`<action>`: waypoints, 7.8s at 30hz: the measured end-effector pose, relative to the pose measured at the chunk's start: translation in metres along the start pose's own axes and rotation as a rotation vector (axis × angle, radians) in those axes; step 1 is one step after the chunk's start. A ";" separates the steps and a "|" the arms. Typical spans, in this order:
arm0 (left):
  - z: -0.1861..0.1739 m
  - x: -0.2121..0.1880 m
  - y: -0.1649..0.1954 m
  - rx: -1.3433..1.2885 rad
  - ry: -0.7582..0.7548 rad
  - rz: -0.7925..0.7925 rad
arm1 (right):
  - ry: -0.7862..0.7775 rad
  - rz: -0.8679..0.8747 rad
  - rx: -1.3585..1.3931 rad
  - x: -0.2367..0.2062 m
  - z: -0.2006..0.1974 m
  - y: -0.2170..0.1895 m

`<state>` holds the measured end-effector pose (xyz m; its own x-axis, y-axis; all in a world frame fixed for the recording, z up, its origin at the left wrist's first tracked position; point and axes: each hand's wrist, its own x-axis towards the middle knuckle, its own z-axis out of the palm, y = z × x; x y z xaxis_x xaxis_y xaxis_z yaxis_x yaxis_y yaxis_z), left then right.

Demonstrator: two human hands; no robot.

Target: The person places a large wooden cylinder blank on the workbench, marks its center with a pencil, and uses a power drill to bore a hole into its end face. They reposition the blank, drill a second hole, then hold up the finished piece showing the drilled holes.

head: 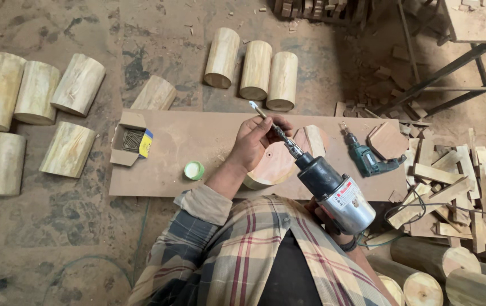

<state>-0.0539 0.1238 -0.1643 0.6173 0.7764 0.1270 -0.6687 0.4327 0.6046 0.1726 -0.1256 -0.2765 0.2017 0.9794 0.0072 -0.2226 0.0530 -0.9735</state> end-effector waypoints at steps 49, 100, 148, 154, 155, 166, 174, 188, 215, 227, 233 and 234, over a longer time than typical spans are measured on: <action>-0.014 0.001 -0.018 -0.129 0.248 -0.198 | -0.006 0.092 0.903 0.004 0.022 0.017; -0.037 -0.006 -0.041 0.009 0.238 -0.072 | 0.091 0.089 0.091 -0.006 0.041 -0.024; -0.032 -0.024 -0.044 -0.071 0.194 -0.089 | -0.011 0.160 0.417 -0.014 0.059 -0.052; -0.022 -0.027 -0.037 0.041 0.189 -0.095 | -0.008 0.162 0.436 -0.018 0.058 -0.049; -0.020 -0.027 -0.036 0.046 0.192 -0.081 | -0.007 0.163 0.437 -0.018 0.058 -0.048; -0.041 -0.023 -0.055 0.030 0.239 0.000 | 0.007 0.187 0.536 -0.020 0.054 -0.043; -0.047 -0.017 -0.061 0.039 0.359 -0.081 | 0.028 0.235 1.017 -0.024 0.026 -0.003; -0.029 0.007 -0.051 0.008 0.168 -0.151 | 0.232 -0.064 -0.200 -0.020 0.054 -0.054; -0.044 0.027 -0.066 -0.076 0.090 -0.283 | 0.425 -0.091 -0.140 -0.034 0.073 -0.029; -0.005 0.017 -0.059 -0.103 0.217 -0.236 | 0.239 0.116 0.348 -0.015 0.054 -0.036; -0.010 0.013 -0.064 0.154 0.322 -0.058 | 0.243 0.119 0.298 -0.019 0.047 -0.034; -0.012 0.011 -0.063 0.127 0.279 -0.073 | 0.245 0.123 0.290 -0.020 0.046 -0.033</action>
<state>-0.0101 0.1102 -0.2107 0.5120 0.8490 -0.1305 -0.5593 0.4448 0.6995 0.1317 -0.1380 -0.2338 0.3703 0.9085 -0.1938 -0.5120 0.0256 -0.8586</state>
